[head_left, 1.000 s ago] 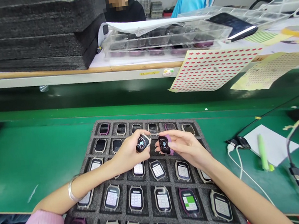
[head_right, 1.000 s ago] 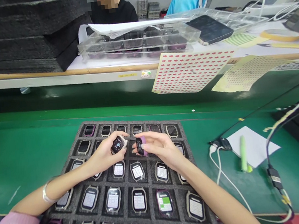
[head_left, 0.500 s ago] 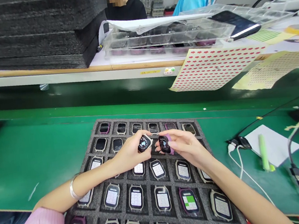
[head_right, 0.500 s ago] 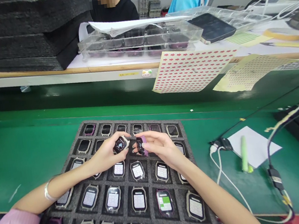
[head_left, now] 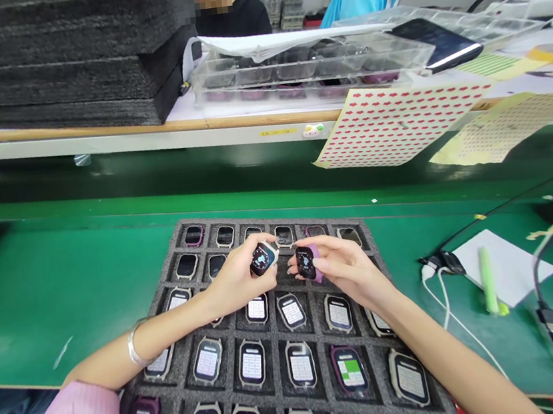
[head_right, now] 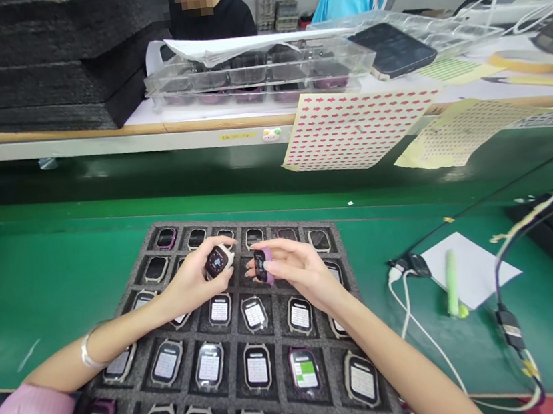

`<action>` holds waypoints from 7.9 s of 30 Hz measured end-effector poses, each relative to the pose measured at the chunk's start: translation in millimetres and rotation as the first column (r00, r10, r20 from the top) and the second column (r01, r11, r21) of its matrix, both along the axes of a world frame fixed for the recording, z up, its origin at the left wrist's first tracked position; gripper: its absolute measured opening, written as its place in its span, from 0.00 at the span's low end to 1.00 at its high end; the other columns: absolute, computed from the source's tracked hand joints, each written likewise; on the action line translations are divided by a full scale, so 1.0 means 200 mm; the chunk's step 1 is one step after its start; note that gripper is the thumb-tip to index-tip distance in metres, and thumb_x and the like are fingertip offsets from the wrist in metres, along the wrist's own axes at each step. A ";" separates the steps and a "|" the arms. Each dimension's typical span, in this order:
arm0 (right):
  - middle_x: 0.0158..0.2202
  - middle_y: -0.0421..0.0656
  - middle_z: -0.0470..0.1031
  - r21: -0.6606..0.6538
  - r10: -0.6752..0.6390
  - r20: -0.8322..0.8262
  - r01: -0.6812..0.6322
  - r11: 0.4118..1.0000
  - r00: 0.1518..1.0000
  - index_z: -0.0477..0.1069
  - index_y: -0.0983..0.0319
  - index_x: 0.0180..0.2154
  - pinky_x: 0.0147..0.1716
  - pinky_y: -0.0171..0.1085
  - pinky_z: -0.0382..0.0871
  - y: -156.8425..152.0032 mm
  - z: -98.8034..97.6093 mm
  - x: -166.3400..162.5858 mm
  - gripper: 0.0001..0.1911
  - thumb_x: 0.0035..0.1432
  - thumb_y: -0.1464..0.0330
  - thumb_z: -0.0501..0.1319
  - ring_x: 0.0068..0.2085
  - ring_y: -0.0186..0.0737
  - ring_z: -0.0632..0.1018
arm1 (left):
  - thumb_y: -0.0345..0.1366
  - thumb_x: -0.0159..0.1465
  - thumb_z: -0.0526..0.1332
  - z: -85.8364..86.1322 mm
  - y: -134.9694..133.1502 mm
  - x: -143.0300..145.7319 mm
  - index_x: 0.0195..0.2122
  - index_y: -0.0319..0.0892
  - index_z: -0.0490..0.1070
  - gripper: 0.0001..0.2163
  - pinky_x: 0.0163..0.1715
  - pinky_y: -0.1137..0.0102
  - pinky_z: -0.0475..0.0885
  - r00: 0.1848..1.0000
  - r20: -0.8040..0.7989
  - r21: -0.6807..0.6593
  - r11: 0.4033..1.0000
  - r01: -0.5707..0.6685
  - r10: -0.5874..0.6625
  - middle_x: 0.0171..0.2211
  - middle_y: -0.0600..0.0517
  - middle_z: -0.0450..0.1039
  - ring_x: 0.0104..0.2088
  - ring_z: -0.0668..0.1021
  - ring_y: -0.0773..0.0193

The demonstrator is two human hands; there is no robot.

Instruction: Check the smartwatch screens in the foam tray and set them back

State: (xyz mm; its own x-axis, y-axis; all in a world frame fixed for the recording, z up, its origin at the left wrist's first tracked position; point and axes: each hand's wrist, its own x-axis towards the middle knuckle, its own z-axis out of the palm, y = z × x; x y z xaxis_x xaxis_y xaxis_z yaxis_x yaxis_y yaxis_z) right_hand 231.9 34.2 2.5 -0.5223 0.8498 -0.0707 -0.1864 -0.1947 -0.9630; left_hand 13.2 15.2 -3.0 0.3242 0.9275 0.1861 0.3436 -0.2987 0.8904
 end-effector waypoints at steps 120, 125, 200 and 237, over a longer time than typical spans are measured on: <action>0.34 0.51 0.75 0.601 -0.340 0.798 -0.701 0.384 0.497 0.74 0.68 0.38 0.41 0.44 0.68 0.13 -0.12 -0.39 0.08 0.63 0.69 0.59 0.40 0.50 0.72 | 0.34 0.67 0.55 -0.17 -0.03 -0.33 0.41 0.33 0.66 0.08 0.43 0.60 0.69 0.566 -0.803 0.249 0.968 0.030 0.188 0.39 0.41 0.69 0.42 0.73 0.51; 0.33 0.52 0.73 0.602 -0.409 0.793 -0.686 0.409 0.452 0.73 0.69 0.33 0.40 0.45 0.69 0.07 -0.14 -0.45 0.10 0.61 0.67 0.61 0.40 0.52 0.73 | 0.39 0.65 0.58 -0.20 -0.03 -0.36 0.41 0.37 0.64 0.10 0.42 0.63 0.70 0.677 -0.716 0.215 0.977 -0.014 0.167 0.39 0.44 0.69 0.41 0.74 0.53; 0.41 0.50 0.76 -0.165 0.272 -0.078 -0.281 0.945 0.959 0.65 0.62 0.54 0.29 0.37 0.73 0.05 -0.03 -0.17 0.21 0.61 0.62 0.61 0.34 0.43 0.80 | 0.44 0.61 0.61 -0.08 -0.06 -0.13 0.55 0.39 0.61 0.24 0.24 0.72 0.69 0.927 0.336 -0.461 0.887 0.010 0.165 0.32 0.51 0.68 0.28 0.73 0.65; 0.42 0.47 0.78 -0.043 0.210 -0.056 -0.212 0.976 0.976 0.73 0.59 0.49 0.33 0.36 0.74 0.01 -0.03 -0.20 0.16 0.59 0.68 0.64 0.35 0.41 0.79 | 0.31 0.57 0.59 -0.05 -0.12 -0.15 0.50 0.41 0.62 0.19 0.34 0.71 0.67 0.997 -0.014 -0.079 0.994 -0.076 0.075 0.35 0.53 0.72 0.33 0.74 0.63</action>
State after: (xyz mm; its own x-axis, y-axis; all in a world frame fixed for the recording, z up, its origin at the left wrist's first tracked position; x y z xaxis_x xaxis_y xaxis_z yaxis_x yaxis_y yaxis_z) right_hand 191.9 35.9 -2.7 -0.6934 0.7163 -0.0781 -0.1844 -0.2812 -0.9418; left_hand -17.1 -8.1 -12.8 0.2542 0.9611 0.1077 0.3729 -0.2002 0.9060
